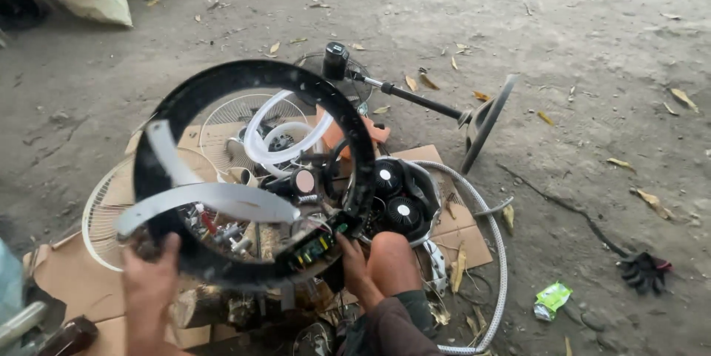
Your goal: Disassembling an electric fan base using a screwdriver to remove internal components and wiring.
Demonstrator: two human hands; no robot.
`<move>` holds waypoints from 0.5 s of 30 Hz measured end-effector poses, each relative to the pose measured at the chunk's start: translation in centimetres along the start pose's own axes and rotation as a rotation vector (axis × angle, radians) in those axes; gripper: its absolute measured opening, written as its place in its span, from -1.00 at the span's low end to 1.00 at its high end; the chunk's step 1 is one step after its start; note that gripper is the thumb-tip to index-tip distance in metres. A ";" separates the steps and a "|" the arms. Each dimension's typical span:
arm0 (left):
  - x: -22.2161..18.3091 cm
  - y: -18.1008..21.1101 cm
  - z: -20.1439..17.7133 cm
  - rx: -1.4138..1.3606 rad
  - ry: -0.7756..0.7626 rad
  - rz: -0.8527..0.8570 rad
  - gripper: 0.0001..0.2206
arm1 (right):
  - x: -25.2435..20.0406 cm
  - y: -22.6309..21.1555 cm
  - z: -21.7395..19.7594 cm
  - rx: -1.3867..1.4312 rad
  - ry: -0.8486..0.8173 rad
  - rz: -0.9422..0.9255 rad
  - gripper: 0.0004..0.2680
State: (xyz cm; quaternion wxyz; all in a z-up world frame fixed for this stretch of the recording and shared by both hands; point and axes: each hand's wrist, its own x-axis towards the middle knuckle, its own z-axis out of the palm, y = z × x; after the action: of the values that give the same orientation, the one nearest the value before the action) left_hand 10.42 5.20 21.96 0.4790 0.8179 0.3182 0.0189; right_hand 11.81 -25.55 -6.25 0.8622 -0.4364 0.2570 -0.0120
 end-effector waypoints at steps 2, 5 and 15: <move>-1.2 -1.0 2.2 0.015 -0.031 -0.060 -0.42 | -0.2 -1.3 0.7 -0.063 -0.002 -0.057 -0.73; 9.1 -17.0 13.1 0.102 0.052 0.160 -0.48 | -1.5 -2.7 0.8 -0.077 0.002 -0.092 -0.71; 6.7 -22.6 23.9 0.274 -0.085 0.404 -0.19 | -1.1 -5.2 0.2 0.180 -0.048 -0.147 -0.77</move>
State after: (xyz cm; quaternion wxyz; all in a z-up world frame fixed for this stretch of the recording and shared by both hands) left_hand 12.40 -2.01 -10.82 0.3632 0.9222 0.1276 0.0366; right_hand 11.95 -28.35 -1.75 0.9006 -0.3750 0.2013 -0.0879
